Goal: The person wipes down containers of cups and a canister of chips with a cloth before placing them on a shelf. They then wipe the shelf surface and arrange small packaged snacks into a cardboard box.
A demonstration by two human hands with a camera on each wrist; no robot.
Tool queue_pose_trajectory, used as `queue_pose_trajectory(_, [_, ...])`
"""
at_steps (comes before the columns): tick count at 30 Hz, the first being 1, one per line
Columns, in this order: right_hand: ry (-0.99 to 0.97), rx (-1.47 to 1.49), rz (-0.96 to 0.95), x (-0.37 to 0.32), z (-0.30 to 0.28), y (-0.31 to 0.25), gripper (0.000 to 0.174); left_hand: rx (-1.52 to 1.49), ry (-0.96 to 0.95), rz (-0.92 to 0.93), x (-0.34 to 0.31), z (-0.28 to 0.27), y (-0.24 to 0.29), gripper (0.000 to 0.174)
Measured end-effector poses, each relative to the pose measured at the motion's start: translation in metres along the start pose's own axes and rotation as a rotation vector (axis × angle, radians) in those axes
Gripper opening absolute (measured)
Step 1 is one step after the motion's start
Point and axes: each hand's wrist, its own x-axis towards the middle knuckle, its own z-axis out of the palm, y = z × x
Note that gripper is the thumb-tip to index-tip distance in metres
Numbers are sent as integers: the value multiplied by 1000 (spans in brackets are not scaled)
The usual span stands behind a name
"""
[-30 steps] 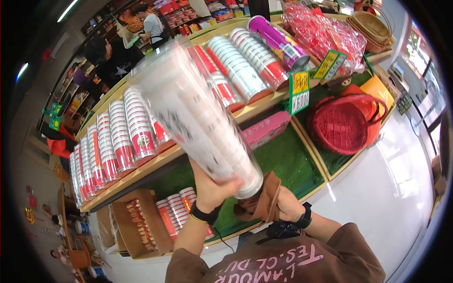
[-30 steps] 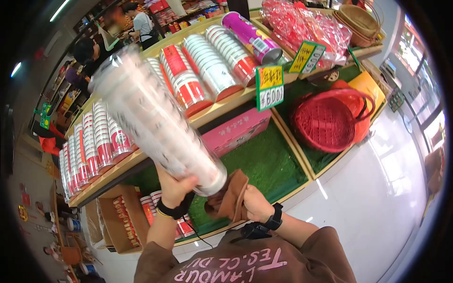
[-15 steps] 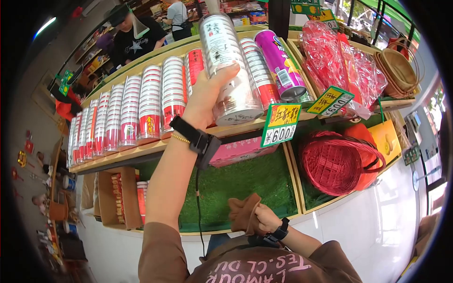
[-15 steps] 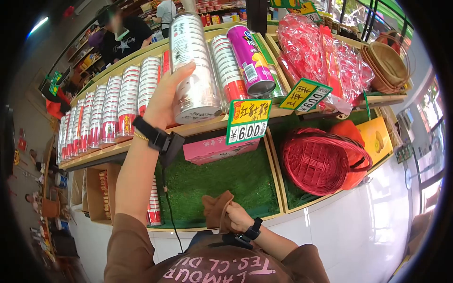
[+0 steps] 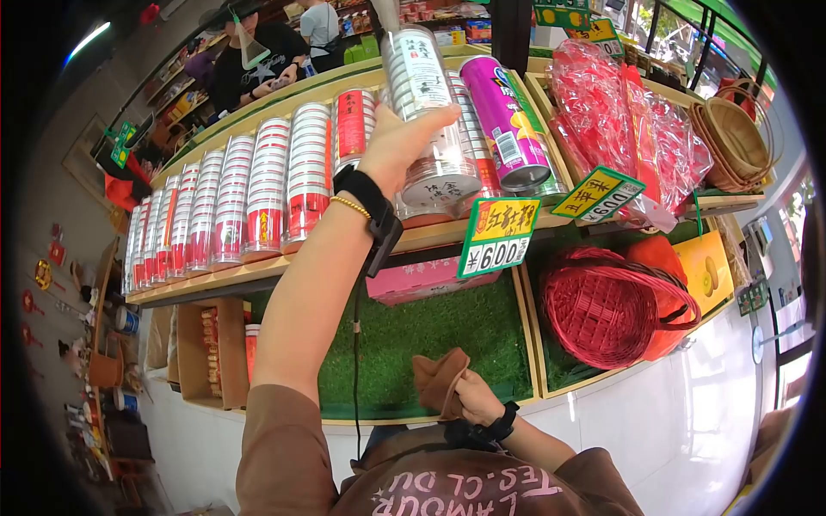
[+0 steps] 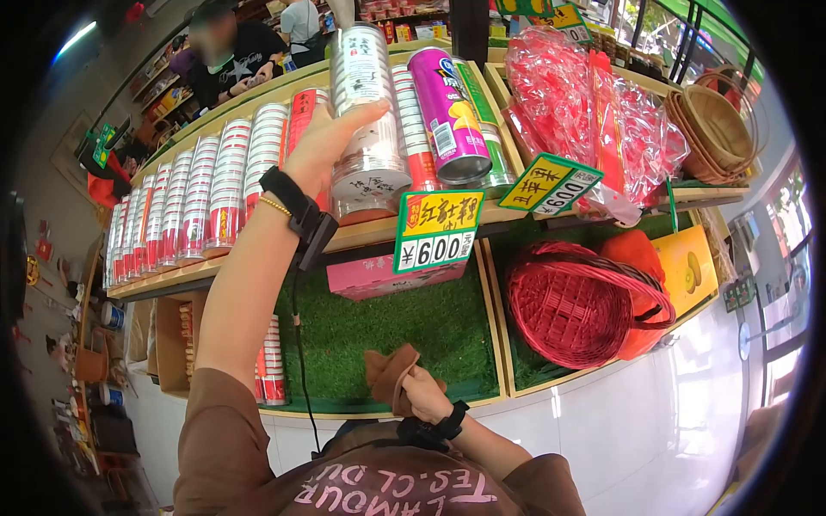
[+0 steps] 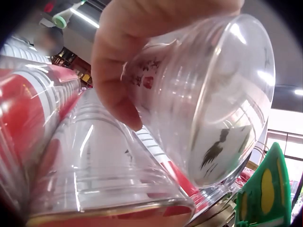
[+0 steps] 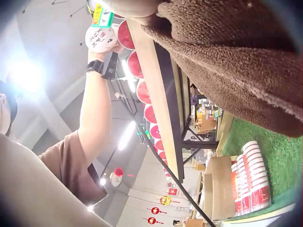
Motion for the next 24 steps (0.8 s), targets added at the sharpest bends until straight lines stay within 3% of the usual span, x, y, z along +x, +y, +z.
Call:
queue_pose_trajectory(7, [-26, 61, 51, 1, -2, 0, 37, 117, 59, -31, 15, 11, -18, 71])
queue_pose_trajectory(8, [-30, 64, 57, 2, -3, 1, 37, 180, 41, -51, 17, 10, -19, 103])
queue_pose_trajectory(12, [-20, 52, 53, 7, -4, 6, 34, 583, 164, -57, 23, 12, -24, 106])
queue_pose_trajectory(18, [26, -13, 56, 7, -4, 10, 31, 370, 101, 18, 20, 4, -25, 109])
queue_pose_trajectory(21, [-4, 14, 49, 11, -7, 16, 36, 348, 53, 68, 11, -4, -18, 109])
queue_pose_trajectory(24, [-25, 72, 44, 10, 9, 8, 34, 431, 149, 280, -1, -14, -16, 66])
